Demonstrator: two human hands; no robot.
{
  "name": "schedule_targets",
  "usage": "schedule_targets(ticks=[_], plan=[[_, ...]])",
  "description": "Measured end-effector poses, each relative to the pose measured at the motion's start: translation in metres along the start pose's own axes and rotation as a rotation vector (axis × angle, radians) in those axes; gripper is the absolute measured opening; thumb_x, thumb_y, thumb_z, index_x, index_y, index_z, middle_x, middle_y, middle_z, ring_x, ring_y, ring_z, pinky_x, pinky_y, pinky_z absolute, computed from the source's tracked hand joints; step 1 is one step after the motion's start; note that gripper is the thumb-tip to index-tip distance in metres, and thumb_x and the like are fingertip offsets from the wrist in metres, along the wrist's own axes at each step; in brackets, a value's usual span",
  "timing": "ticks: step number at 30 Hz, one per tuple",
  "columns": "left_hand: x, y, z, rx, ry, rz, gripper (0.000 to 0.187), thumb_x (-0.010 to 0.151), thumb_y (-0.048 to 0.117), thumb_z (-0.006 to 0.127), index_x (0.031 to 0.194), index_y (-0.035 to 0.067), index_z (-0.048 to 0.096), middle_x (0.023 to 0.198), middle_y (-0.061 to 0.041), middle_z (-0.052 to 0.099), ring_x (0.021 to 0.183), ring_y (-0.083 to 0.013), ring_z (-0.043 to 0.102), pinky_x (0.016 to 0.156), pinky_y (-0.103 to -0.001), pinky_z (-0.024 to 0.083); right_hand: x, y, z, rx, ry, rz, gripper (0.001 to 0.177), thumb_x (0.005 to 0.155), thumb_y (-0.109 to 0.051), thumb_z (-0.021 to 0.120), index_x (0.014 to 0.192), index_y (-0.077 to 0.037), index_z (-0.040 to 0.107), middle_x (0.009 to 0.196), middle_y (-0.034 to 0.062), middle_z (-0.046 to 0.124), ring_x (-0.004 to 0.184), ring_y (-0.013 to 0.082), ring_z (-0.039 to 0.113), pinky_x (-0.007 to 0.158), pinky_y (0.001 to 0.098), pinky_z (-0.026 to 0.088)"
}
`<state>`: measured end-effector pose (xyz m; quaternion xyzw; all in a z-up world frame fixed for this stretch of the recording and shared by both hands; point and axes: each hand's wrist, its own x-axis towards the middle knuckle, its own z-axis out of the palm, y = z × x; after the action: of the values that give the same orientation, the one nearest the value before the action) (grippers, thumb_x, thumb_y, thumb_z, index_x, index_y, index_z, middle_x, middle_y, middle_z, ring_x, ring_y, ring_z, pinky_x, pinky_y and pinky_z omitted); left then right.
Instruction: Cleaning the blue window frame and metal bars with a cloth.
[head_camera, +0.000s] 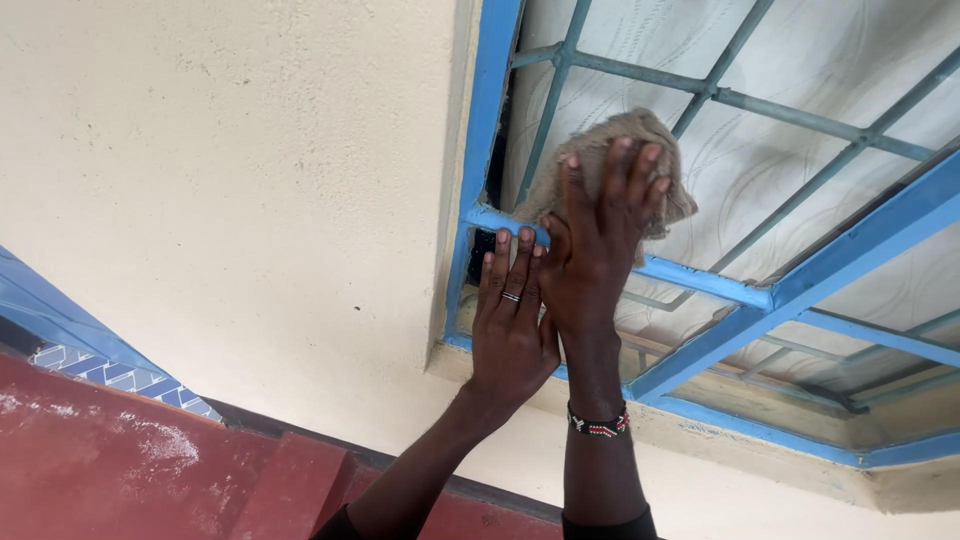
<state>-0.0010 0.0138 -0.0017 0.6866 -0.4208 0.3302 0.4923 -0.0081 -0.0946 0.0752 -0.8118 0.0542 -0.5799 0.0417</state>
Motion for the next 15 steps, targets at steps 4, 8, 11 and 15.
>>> schedule_targets(ticks=[4, 8, 11, 15], plan=[[0.0, -0.004, 0.001, 0.111, 0.015, 0.007, 0.066, 0.102, 0.007, 0.064, 0.161, 0.0, 0.035, 0.172, -0.017, 0.029, 0.163, -0.0366, 0.018, 0.136, -0.056, 0.017, 0.023, 0.029, -0.004, -0.055, -0.039, -0.161, 0.051, 0.113, -0.028, 0.065, 0.16, -0.019, 0.05, 0.176, 0.0075, 0.022, 0.166, 0.0315, 0.007, 0.135, 0.0592, 0.001], [0.001, -0.003, -0.006, 0.084, 0.0, -0.006, 0.064, 0.102, 0.007, 0.064, 0.16, 0.003, 0.036, 0.171, -0.014, 0.03, 0.163, -0.0342, 0.021, 0.135, -0.054, 0.02, 0.048, 0.079, -0.018, -0.159, 0.302, 0.026, 0.052, 0.116, -0.018, 0.055, 0.166, -0.026, 0.045, 0.175, -0.0032, 0.017, 0.163, 0.0214, 0.006, 0.133, 0.0522, 0.0], [0.003, 0.001, -0.012, 0.094, -0.021, -0.006, 0.071, 0.102, 0.007, 0.065, 0.163, 0.004, 0.028, 0.17, -0.017, 0.031, 0.162, -0.0353, 0.021, 0.134, -0.056, 0.02, 0.07, 0.075, -0.006, -0.166, 0.383, 0.09, 0.057, 0.11, -0.016, 0.052, 0.165, -0.023, 0.04, 0.175, -0.0028, 0.009, 0.163, 0.0228, 0.002, 0.132, 0.0543, -0.001], [0.019, 0.014, -0.016, 0.005, 0.014, -0.054, 0.085, 0.103, 0.009, 0.067, 0.167, 0.004, 0.011, 0.17, -0.021, 0.031, 0.164, -0.0356, 0.02, 0.134, -0.057, 0.02, 0.045, 0.026, -0.004, -0.224, 0.073, -0.087, 0.054, 0.114, -0.008, 0.045, 0.168, -0.018, 0.044, 0.177, 0.0033, 0.011, 0.16, 0.0272, 0.001, 0.133, 0.0531, -0.002]])
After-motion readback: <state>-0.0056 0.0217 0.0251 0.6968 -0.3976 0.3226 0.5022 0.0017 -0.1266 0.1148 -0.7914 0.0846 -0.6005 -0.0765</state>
